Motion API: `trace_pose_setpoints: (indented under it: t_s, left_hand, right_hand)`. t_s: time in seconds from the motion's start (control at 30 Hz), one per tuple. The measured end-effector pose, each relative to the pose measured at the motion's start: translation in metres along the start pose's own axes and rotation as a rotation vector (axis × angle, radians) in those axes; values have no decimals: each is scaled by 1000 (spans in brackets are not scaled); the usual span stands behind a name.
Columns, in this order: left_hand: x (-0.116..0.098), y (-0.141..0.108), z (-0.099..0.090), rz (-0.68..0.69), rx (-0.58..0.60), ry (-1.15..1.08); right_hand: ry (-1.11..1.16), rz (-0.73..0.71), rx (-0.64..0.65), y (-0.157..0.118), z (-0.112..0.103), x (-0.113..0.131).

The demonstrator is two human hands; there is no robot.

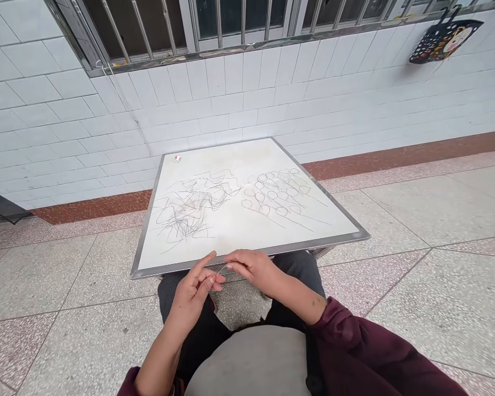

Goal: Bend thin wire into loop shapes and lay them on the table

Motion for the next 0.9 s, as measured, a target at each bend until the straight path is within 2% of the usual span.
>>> trace_pose_setpoints:
  t_s: [0.13, 0.23, 0.37, 0.47, 0.7, 0.9]
  left_hand:
    - [2, -4, 7, -16, 153, -329]
    - [5, -5, 10, -6, 181, -539]
    - [9, -2, 13, 7, 99, -708]
    - [9, -1, 17, 31, 36, -742]
    - [5, 1, 16, 136, -182, -674]
    - [-2, 0, 12, 223, -295, -556]
  right_hand:
    - [22, 72, 6, -1, -3, -4]
    - [-22, 20, 11, 0, -4, -4]
    - [-150, -60, -20, -3, 2, -5]
    - [-226, -83, -28, -5, 9, -5]
    - [-360, -134, -12, -3, 15, 7]
    - [-306, -219, 128, -2, 29, 14]
Point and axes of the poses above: each hand's wrist, its own y-axis towards the middle knuckle, its own z-axis out of the palm, x = y × z, the point moved 4 cm from there along y, towards the middle knuckle, and after that the axes turned 11 degrees about -z, right-handed, at the moved point
